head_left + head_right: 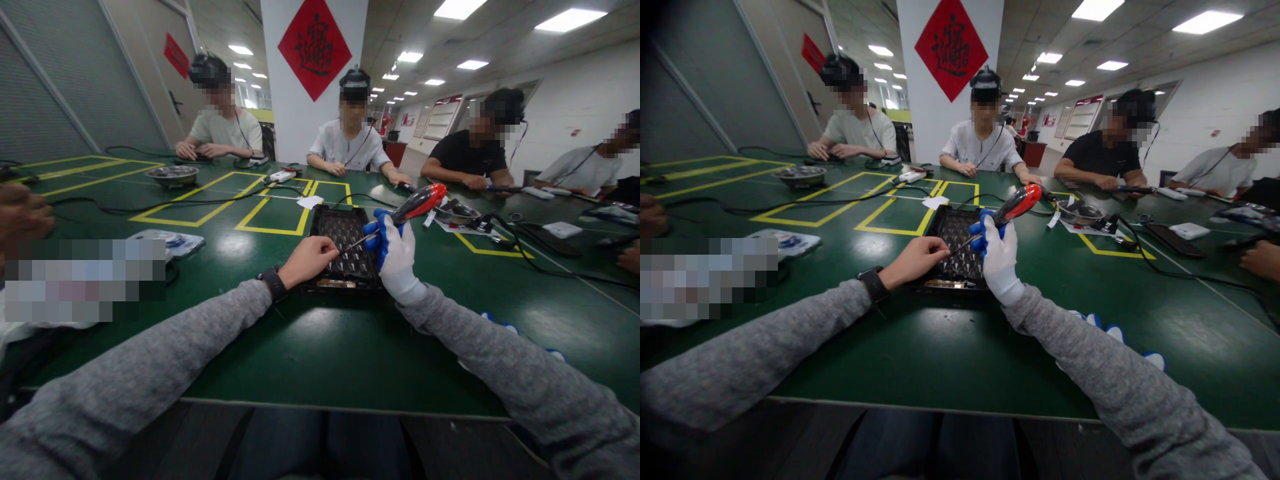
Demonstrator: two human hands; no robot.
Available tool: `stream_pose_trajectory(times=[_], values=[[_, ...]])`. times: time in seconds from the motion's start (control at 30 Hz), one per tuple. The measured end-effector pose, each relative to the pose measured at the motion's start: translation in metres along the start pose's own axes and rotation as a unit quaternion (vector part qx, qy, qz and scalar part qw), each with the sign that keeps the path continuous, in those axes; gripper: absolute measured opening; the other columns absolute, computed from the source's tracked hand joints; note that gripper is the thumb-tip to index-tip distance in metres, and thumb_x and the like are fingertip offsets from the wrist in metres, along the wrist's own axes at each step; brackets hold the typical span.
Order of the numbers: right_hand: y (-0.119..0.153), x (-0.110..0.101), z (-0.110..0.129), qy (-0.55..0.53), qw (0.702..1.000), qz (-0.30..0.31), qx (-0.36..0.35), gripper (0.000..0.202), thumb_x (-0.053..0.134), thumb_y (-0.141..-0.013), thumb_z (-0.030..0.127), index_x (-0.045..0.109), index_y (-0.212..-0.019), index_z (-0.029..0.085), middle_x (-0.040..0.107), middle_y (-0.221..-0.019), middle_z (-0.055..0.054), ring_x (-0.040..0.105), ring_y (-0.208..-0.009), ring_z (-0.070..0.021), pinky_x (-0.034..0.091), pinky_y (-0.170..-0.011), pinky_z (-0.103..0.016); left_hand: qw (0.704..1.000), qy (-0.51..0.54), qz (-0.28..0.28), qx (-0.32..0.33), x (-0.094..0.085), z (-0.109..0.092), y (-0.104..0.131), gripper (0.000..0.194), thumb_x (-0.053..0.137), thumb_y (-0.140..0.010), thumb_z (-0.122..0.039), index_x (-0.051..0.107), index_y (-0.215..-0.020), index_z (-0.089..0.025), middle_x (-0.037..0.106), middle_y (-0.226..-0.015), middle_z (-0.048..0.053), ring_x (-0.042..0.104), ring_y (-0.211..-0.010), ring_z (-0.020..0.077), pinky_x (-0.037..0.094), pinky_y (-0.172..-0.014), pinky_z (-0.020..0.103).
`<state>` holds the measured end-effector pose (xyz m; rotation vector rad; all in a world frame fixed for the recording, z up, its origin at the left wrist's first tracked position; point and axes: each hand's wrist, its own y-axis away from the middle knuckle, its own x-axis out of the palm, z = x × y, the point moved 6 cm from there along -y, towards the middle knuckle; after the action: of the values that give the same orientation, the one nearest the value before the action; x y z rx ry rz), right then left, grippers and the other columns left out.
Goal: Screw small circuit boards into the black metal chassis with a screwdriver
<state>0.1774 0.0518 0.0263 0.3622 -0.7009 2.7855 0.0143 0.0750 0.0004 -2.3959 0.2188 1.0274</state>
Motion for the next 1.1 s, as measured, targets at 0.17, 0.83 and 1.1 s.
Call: stream_pose_trajectory(times=[0.17,0.83,1.1], values=[[0.000,0.001,0.000,0.003,1.000,0.007,-0.006,0.034,0.053,-0.078,0.046,0.057,-0.099,0.019,0.059,-0.067,0.003,0.050,-0.050,-0.0055,0.041,-0.046,-0.018,1.000,0.001,0.007,0.000,0.001,0.000,0.000,0.023,0.048,-0.077,-0.029,0.064,-0.070,-0.014,0.063,-0.067,0.002,0.052,-0.061,0.0124,0.035,-0.057,0.024],[0.004,0.014,0.004,0.018,0.996,0.084,-0.035,0.035,0.063,-0.072,0.043,0.057,-0.097,0.020,0.061,-0.082,0.001,0.050,-0.058,-0.0061,0.050,-0.058,-0.022,0.999,-0.037,0.007,0.003,0.001,0.000,-0.001,0.022,0.045,-0.077,-0.026,0.060,-0.066,-0.014,0.060,-0.065,0.002,0.050,-0.061,0.0130,0.032,-0.056,0.025],[0.003,0.010,0.006,0.030,0.998,0.032,-0.054,0.037,0.072,-0.062,0.040,0.055,-0.088,0.020,0.059,-0.077,0.003,0.053,-0.059,-0.0071,0.050,-0.056,-0.022,0.999,-0.032,0.005,0.007,0.000,-0.001,0.000,0.022,0.045,-0.078,-0.025,0.061,-0.067,-0.014,0.060,-0.065,0.003,0.051,-0.061,0.0132,0.033,-0.057,0.025]])
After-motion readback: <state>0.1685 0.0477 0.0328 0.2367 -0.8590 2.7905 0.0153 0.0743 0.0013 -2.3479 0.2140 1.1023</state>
